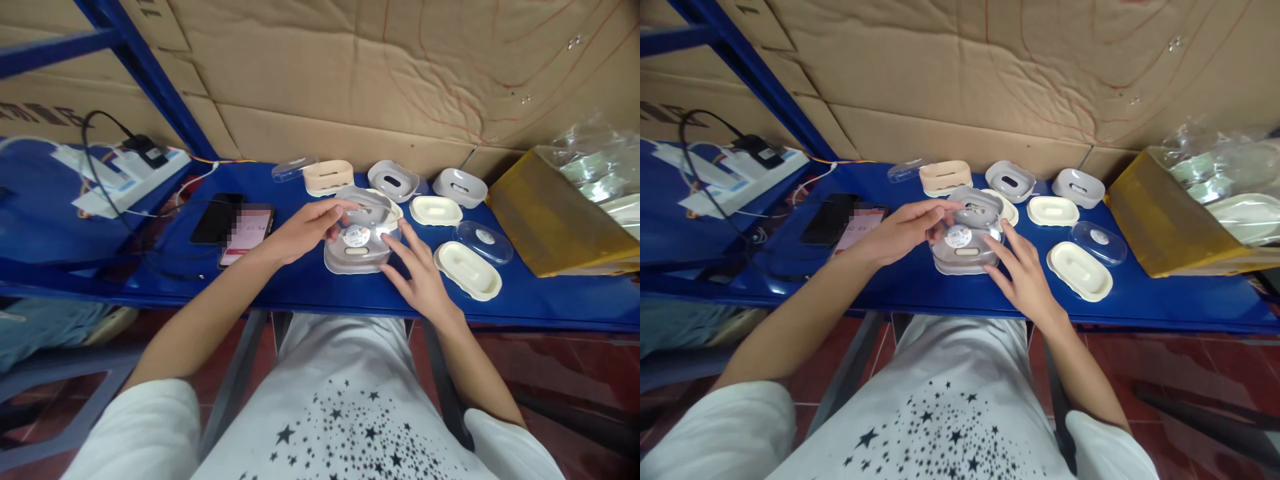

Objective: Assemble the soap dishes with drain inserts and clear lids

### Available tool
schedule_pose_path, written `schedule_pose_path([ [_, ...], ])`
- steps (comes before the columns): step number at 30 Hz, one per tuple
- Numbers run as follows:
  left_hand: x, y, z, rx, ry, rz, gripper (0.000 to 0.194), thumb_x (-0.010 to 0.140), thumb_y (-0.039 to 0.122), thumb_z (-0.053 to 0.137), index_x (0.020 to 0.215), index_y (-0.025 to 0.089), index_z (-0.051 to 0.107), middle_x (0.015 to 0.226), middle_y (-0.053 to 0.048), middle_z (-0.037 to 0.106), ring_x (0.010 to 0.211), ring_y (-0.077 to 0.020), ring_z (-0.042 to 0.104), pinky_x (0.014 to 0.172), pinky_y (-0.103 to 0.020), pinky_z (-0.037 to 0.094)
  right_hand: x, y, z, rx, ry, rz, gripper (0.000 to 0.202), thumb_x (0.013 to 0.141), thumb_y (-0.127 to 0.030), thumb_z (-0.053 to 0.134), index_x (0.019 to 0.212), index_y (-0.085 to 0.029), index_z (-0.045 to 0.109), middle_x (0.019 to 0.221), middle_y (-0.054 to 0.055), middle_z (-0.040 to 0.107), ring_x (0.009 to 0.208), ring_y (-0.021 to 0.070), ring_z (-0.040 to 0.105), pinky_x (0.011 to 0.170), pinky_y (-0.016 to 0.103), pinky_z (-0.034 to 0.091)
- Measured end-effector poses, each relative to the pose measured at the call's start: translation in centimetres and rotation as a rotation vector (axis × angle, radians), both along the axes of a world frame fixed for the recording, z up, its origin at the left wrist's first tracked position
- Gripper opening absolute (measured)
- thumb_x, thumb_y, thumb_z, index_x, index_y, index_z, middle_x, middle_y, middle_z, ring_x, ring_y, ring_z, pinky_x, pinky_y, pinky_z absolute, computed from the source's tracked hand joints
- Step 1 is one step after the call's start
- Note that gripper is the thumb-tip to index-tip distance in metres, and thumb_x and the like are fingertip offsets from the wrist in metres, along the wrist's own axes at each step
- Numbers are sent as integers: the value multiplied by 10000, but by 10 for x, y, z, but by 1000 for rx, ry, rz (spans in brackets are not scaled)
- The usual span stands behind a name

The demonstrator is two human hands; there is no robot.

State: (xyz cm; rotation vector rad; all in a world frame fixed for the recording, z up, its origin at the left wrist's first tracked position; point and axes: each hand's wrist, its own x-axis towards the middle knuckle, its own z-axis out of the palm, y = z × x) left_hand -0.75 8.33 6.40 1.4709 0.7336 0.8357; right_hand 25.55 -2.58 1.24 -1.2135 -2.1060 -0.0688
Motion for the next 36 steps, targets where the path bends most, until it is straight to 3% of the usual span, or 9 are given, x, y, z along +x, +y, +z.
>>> schedule_pose_path([
  [4, 0, 2, -7, 30, 40, 16, 296, 1064, 409, 688, 1250, 217, 814, 1127, -83, 738, 698, -91, 570, 638, -237, 479, -1, 6, -2, -45, 92, -43, 496, 1124, -400, 558, 1617, -353, 536, 1732, 114, 445, 1481, 333, 599, 1240, 581, 519],
  [9, -2, 3, -20, 49, 73, 60, 403, 1072, 504, 657, 1313, 209, 791, 1173, -103, 759, 718, -113, 601, 676, -272, 508, -6, 6, -7, -61, 71, -44, 561, 1117, -467, 563, 1660, -346, 494, 1721, 136, 461, 1430, 342, 628, 1219, 584, 529],
  [12, -2, -5, -23, 237, 188, 88, 528, 1108, 585, 548, 1455, 218, 704, 1341, -132, 729, 1077, -225, 714, 971, -388, 590, -8, 6, -9, -86, 52, -65, 588, 1133, -476, 517, 1701, -345, 437, 1724, 132, 472, 1534, 356, 536, 1254, 601, 478],
  [13, -2, -10, -23, 334, 253, 104, 558, 1118, 601, 514, 1508, 229, 658, 1478, -142, 669, 1285, -270, 670, 1115, -443, 549, -8, 6, -9, -109, 47, -75, 598, 1139, -482, 499, 1714, -343, 414, 1728, 131, 472, 1555, 360, 513, 1259, 610, 464],
  [15, -4, -22, -24, 503, 388, 120, 606, 1131, 608, 467, 1615, 249, 535, 1714, -138, 467, 1594, -311, 437, 1319, -516, 372, -9, 5, -10, -152, 41, -80, 610, 1148, -487, 465, 1731, -332, 380, 1724, 139, 480, 1566, 360, 501, 1257, 621, 451],
  [17, -7, -34, -29, 577, 490, 79, 680, 1127, 607, 477, 1704, 259, 382, 1804, -142, 318, 1697, -321, 265, 1384, -548, 249, -10, 5, -10, -176, 37, -76, 608, 1154, -483, 447, 1735, -322, 373, 1713, 148, 495, 1546, 351, 524, 1247, 613, 456],
  [21, -16, -47, -45, 588, 587, -4, 870, 1042, 604, 665, 1735, 266, 263, 1819, -187, 248, 1711, -368, 221, 1377, -589, 265, -10, 4, -11, -167, 4, -73, 618, 1134, -506, 502, 1715, -320, 407, 1702, 148, 505, 1522, 356, 537, 1242, 606, 455],
  [26, -18, -49, -57, 651, 533, 98, 757, 1027, 499, 733, 1653, 292, 362, 1736, -176, 375, 1666, -351, 327, 1358, -598, 319, -9, 4, -15, -199, 21, -60, 698, 1106, -546, 556, 1733, -317, 348, 1698, 162, 487, 1572, 359, 488, 1268, 595, 451],
  [36, -20, -56, -65, 666, 572, 80, 682, 1071, 476, 672, 1669, 317, 383, 1783, -159, 327, 1653, -343, 375, 1332, -579, 388, -2, 1, -15, -177, 58, -51, 676, 1088, -532, 613, 1690, -297, 417, 1691, 171, 500, 1583, 344, 488, 1301, 610, 434],
])
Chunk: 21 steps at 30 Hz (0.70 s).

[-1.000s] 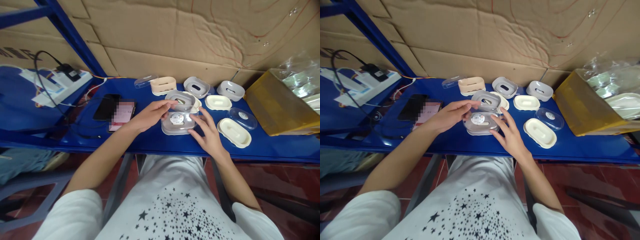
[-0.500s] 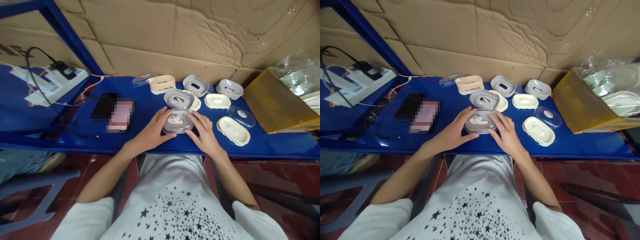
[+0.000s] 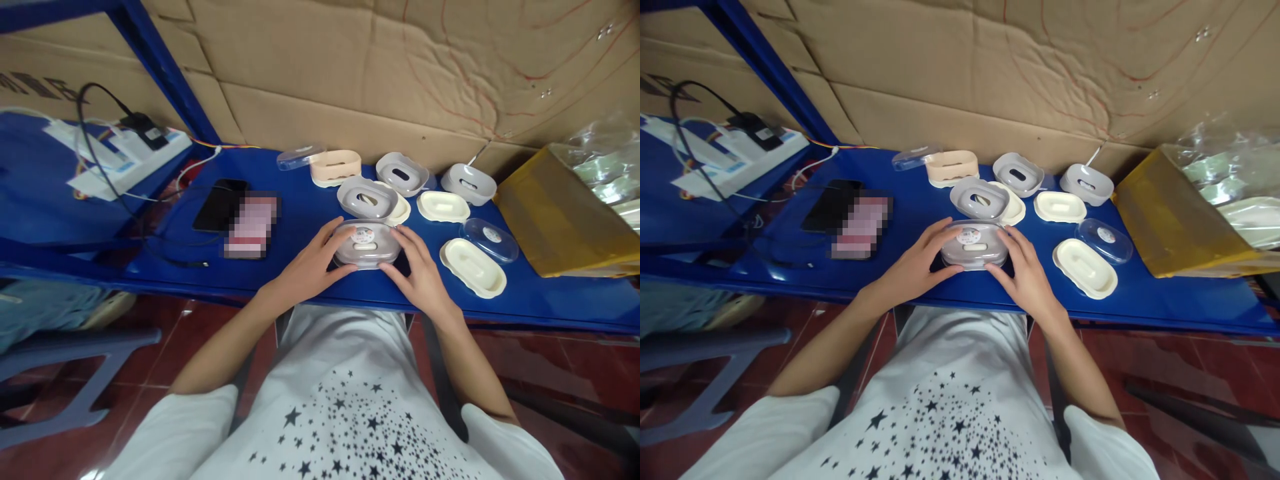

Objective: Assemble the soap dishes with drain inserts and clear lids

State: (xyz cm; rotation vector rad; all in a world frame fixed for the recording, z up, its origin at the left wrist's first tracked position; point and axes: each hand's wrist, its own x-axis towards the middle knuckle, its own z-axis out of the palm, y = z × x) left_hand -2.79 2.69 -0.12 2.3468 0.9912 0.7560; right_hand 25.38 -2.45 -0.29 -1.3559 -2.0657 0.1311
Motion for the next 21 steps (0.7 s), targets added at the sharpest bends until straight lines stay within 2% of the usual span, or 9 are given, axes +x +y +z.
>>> schedule_pose_path([
  [3, -3, 0, -2, 42, 16, 7, 643, 1074, 471, 670, 1651, 308, 436, 1792, -143, 342, 1652, -331, 387, 1336, -554, 388, 2, 0, -1, 29, -27, 39, 718, 1066, -516, 665, 1697, -289, 408, 1683, 171, 529, 1567, 349, 515, 1274, 617, 465],
  [7, -2, -2, 0, 90, 30, 10, 621, 1079, 446, 662, 1644, 294, 456, 1800, -135, 345, 1648, -325, 398, 1335, -540, 396, 1, 0, -1, 66, -114, 40, 728, 1089, -466, 640, 1738, -303, 354, 1678, 153, 550, 1546, 335, 547, 1260, 591, 490],
  [10, -2, -5, 4, 106, 50, 15, 604, 1064, 411, 671, 1619, 273, 476, 1785, -147, 367, 1635, -330, 419, 1326, -531, 415, 7, -3, 5, 56, -205, 84, 746, 1115, -432, 594, 1774, -321, 261, 1724, 138, 492, 1585, 329, 498, 1294, 605, 439],
  [13, -6, -5, 7, 132, 71, 72, 588, 1027, 358, 689, 1571, 240, 499, 1735, -175, 422, 1603, -340, 461, 1309, -534, 439, 30, -14, 15, 7, -254, 65, 811, 1115, -453, 592, 1793, -306, 172, 1760, 139, 436, 1630, 336, 427, 1318, 627, 385],
  [15, -10, -3, 8, 177, 80, 146, 578, 998, 318, 698, 1534, 208, 511, 1696, -201, 451, 1581, -360, 482, 1302, -556, 442, 54, -26, 20, 37, -267, -91, 773, 1105, -473, 607, 1773, -286, 265, 1718, 150, 499, 1613, 371, 447, 1299, 660, 382],
  [18, -14, 1, 6, 274, 98, 281, 573, 970, 263, 696, 1504, 156, 519, 1695, -243, 421, 1599, -404, 441, 1309, -595, 411, 89, -45, 19, 88, -343, -404, 591, 1101, -487, 602, 1633, -239, 536, 1570, 192, 645, 1497, 453, 565, 1227, 750, 390],
  [20, -13, 3, 4, 313, 116, 358, 585, 969, 235, 678, 1520, 135, 509, 1694, -260, 414, 1608, -420, 422, 1305, -606, 403, 102, -52, 15, 20, -377, -479, 498, 1112, -476, 569, 1534, -220, 636, 1494, 206, 694, 1408, 466, 638, 1165, 759, 446],
  [21, -12, 3, 4, 319, 128, 384, 591, 972, 225, 667, 1532, 133, 504, 1687, -262, 425, 1602, -423, 430, 1297, -609, 410, 104, -54, 13, -31, -368, -453, 465, 1121, -460, 547, 1505, -222, 659, 1491, 206, 695, 1390, 455, 655, 1143, 735, 486],
])
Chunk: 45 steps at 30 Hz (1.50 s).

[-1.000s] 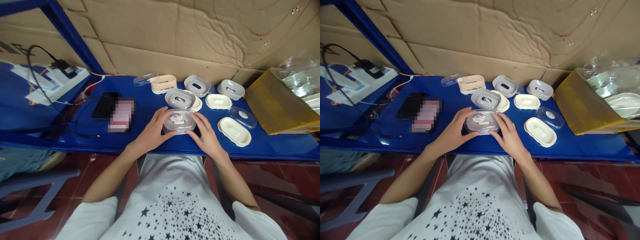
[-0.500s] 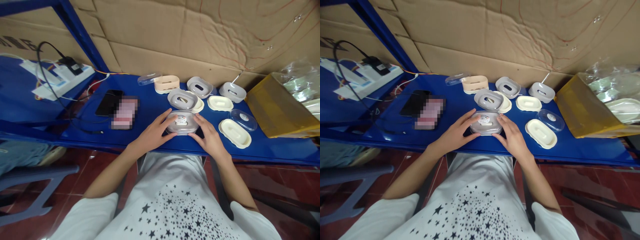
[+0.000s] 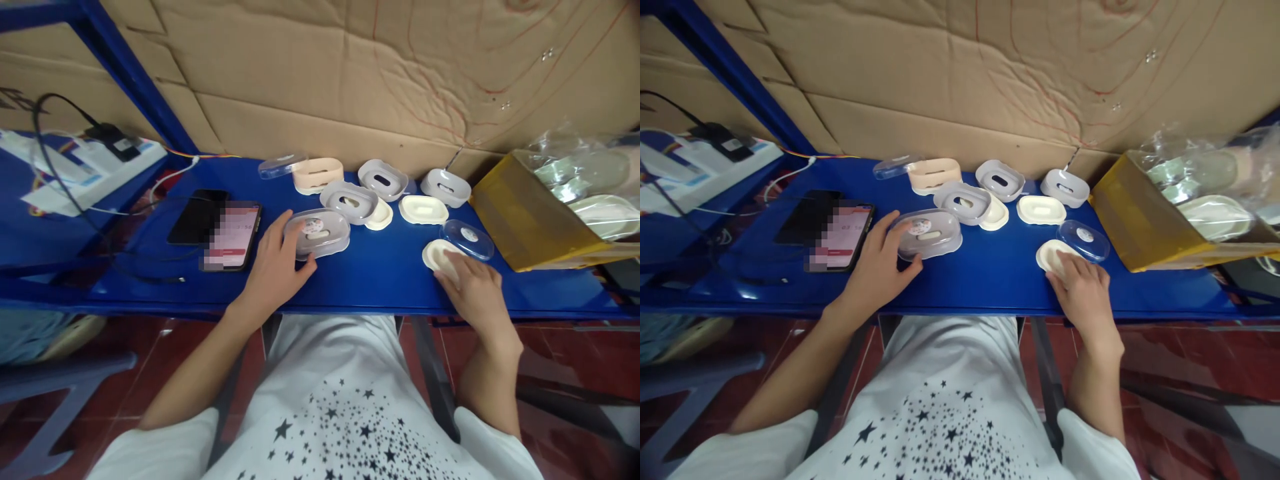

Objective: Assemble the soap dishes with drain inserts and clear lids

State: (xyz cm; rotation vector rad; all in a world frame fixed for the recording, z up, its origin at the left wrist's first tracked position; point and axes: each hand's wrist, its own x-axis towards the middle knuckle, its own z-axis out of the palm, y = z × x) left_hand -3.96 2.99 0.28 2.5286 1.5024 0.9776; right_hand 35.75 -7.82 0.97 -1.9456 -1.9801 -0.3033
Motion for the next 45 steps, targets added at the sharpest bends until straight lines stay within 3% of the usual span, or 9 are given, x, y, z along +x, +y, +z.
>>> schedule_pose_path([
  [5, 6, -3, 2, -20, 48, 37, 555, 991, 218, 626, 1536, 159, 537, 1675, -254, 464, 1576, -439, 462, 1247, -638, 446, -21, 10, 0, -194, 220, 345, 478, 1130, -436, 541, 1593, -321, 576, 1664, 113, 569, 1520, 341, 570, 1233, 593, 504],
  [10, 0, -3, 4, -43, 18, 44, 527, 952, 178, 649, 1473, 142, 576, 1650, -256, 482, 1567, -442, 476, 1259, -626, 449, -39, 35, 17, -223, 306, 476, 501, 1139, -451, 515, 1634, -378, 522, 1686, 51, 551, 1580, 323, 500, 1282, 599, 451],
  [18, -6, 1, -3, -6, -26, 42, 529, 902, 93, 646, 1424, 100, 559, 1610, -296, 489, 1573, -452, 463, 1261, -646, 454, -74, 142, 38, -99, 57, 690, 503, 1096, -348, 561, 1591, -263, 580, 1663, 115, 576, 1547, 354, 521, 1249, 581, 407],
  [23, -3, -6, 2, 92, -22, 71, 548, 917, 86, 651, 1456, 75, 555, 1712, -324, 346, 1646, -499, 318, 1280, -705, 383, -83, 184, 29, -131, 125, 711, 226, 1045, -347, 629, 1180, -238, 773, 1398, 121, 766, 1363, 372, 668, 1165, 592, 426],
  [28, 26, -29, 18, 133, 37, -238, 535, 1031, 143, 581, 1559, 158, 498, 1742, -222, 386, 1665, -381, 337, 1325, -598, 370, -45, 151, 35, -70, 862, 512, 327, 982, -616, 727, 1035, -294, 722, 1029, 22, 785, 993, 258, 735, 958, 429, 564],
  [33, 76, -38, 12, 40, 311, -627, 594, 1110, 328, 597, 1658, 171, 427, 1790, -174, 359, 1659, -356, 360, 1338, -556, 339, 8, 102, 35, -167, 1507, 173, 361, 850, -593, 866, 1034, -299, 764, 1013, 5, 769, 934, 206, 717, 808, 324, 612],
  [39, 81, -30, 6, 24, 358, -638, 359, 1128, 355, 584, 1429, 164, 628, 1476, -143, 677, 1442, -338, 586, 1242, -569, 425, 28, 94, 11, -144, 1555, -12, 444, 801, -597, 899, 1142, -332, 799, 1108, -5, 804, 958, 201, 741, 723, 293, 646],
  [42, 62, -35, 10, 16, 331, -599, 241, 1135, 281, 549, 1324, 182, 662, 1346, -126, 702, 1362, -314, 618, 1104, -503, 529, 22, 88, 7, -171, 1437, 9, 517, 873, -684, 819, 1285, -377, 772, 1372, -8, 762, 1247, 242, 721, 992, 363, 656],
  [45, 47, -39, 7, 13, 273, -577, 223, 1128, 214, 534, 1307, 194, 666, 1300, -114, 700, 1328, -298, 633, 1048, -460, 576, 11, 74, 8, -303, 1144, 166, 712, 851, -618, 884, 1489, -394, 661, 1630, 5, 608, 1487, 299, 593, 1249, 472, 511],
])
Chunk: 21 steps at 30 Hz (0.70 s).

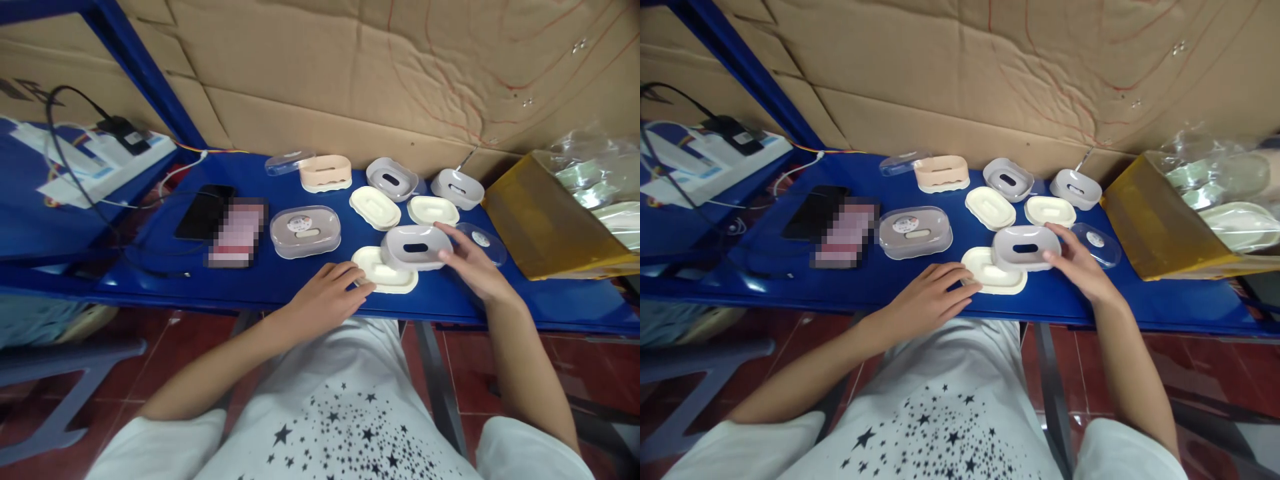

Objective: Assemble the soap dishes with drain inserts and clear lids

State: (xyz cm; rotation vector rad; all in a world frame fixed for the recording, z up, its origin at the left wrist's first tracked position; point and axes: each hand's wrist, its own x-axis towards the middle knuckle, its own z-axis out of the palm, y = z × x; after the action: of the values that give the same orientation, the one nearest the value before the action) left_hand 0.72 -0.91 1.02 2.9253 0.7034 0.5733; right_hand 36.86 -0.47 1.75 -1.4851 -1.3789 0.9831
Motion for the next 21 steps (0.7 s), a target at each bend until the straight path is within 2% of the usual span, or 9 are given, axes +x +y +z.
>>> schedule_pose_path([
  [3, -6, -1, -9, -16, -100, 33, 278, 1116, 179, 540, 1373, 195, 644, 1366, -143, 665, 1322, -298, 652, 1102, -479, 594, -15, -15, 1, 55, -196, 166, 902, 843, -613, 896, 1631, -391, 517, 1720, 49, 512, 1533, 357, 553, 1265, 570, 487],
  [8, -7, -1, -18, -85, -275, 130, 513, 1113, 214, 575, 1607, 285, 458, 1639, -185, 474, 1333, -304, 673, 1100, -511, 639, -47, -31, 2, 210, -591, 201, 806, 1014, -665, 670, 1711, -347, 421, 1701, 109, 529, 1528, 400, 552, 1251, 639, 477],
  [12, -8, 0, -16, -71, -269, 140, 515, 1112, 219, 591, 1603, 307, 460, 1701, -182, 401, 1529, -355, 526, 1180, -570, 583, -68, -37, 1, 242, -852, 244, 805, 1070, -682, 533, 1749, -292, 344, 1610, 187, 607, 1448, 457, 603, 1160, 710, 504],
  [14, -10, 1, -15, -81, -268, 131, 459, 1108, 237, 603, 1556, 288, 514, 1699, -179, 409, 1556, -361, 484, 1217, -595, 545, -74, -39, 0, 264, -916, 279, 819, 1085, -674, 500, 1770, -283, 279, 1587, 211, 615, 1422, 461, 615, 1129, 710, 513],
  [17, -13, 3, -18, -47, -264, 130, 345, 1095, 284, 637, 1437, 242, 616, 1587, -168, 537, 1442, -344, 557, 1187, -579, 565, -76, -39, 0, 307, -919, 395, 808, 1106, -625, 498, 1789, -332, 182, 1669, 194, 532, 1510, 428, 545, 1170, 683, 495],
  [19, -15, 3, -20, 8, -258, 129, 286, 1087, 309, 653, 1359, 222, 666, 1456, -148, 629, 1331, -327, 602, 1142, -552, 591, -74, -38, 1, 326, -901, 480, 749, 1113, -590, 517, 1774, -384, 231, 1738, 160, 449, 1591, 400, 460, 1220, 676, 459],
  [21, -16, 2, -21, 37, -240, 138, 255, 1078, 328, 670, 1310, 225, 697, 1378, -125, 668, 1267, -314, 620, 1114, -527, 600, -70, -32, 4, 334, -880, 536, 666, 1111, -572, 538, 1732, -428, 345, 1792, 118, 370, 1633, 383, 402, 1252, 677, 429],
])
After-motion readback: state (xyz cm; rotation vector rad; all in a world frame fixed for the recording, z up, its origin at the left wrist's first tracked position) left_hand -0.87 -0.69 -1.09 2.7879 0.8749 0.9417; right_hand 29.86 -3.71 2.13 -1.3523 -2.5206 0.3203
